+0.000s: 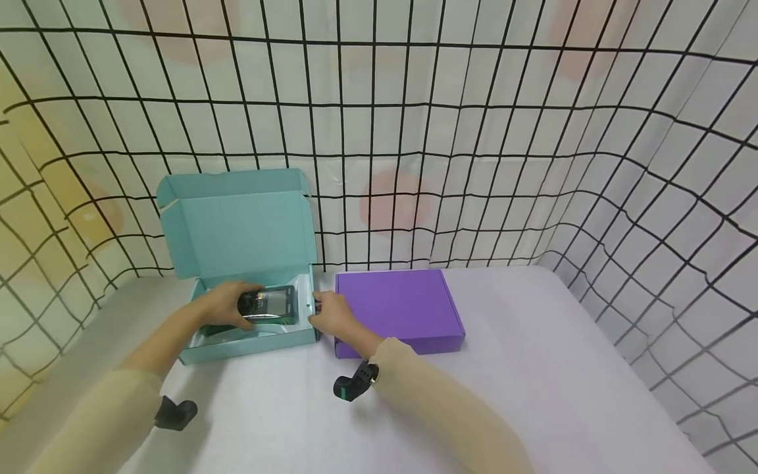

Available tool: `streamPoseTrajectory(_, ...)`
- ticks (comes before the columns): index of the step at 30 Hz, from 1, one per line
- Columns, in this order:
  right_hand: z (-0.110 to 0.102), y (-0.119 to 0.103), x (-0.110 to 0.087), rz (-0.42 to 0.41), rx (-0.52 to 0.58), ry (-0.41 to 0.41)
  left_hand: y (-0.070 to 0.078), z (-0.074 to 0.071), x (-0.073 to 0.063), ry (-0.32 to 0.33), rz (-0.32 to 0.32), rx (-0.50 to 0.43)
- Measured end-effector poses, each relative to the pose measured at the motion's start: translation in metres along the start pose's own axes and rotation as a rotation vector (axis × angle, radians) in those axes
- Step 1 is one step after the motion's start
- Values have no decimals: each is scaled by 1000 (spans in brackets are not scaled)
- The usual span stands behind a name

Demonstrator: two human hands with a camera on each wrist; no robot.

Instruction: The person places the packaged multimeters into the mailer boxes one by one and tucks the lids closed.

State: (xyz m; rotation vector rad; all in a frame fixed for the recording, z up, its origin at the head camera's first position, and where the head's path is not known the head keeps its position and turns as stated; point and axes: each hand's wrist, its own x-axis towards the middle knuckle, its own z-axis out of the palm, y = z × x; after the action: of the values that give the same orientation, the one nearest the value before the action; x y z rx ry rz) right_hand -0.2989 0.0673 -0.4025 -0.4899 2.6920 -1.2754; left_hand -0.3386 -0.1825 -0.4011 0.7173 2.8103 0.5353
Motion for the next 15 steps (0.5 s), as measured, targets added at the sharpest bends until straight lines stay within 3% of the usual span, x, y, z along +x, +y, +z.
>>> streamPoseTrajectory(6,4,-1,1,-26,-1,10,-1,1,-8,-8,-52,16)
streamPoseTrajectory(9,4,-1,2,-27,5,0,-2,3,-13,27,-70,15)
streamPoseTrajectory(12,4,0,4,2,36,-10,-5,4,-18,183,-70,-17)
streamPoseTrajectory(15,2,0,8,37,43,-20,-9,2,-24,485,-44,-36)
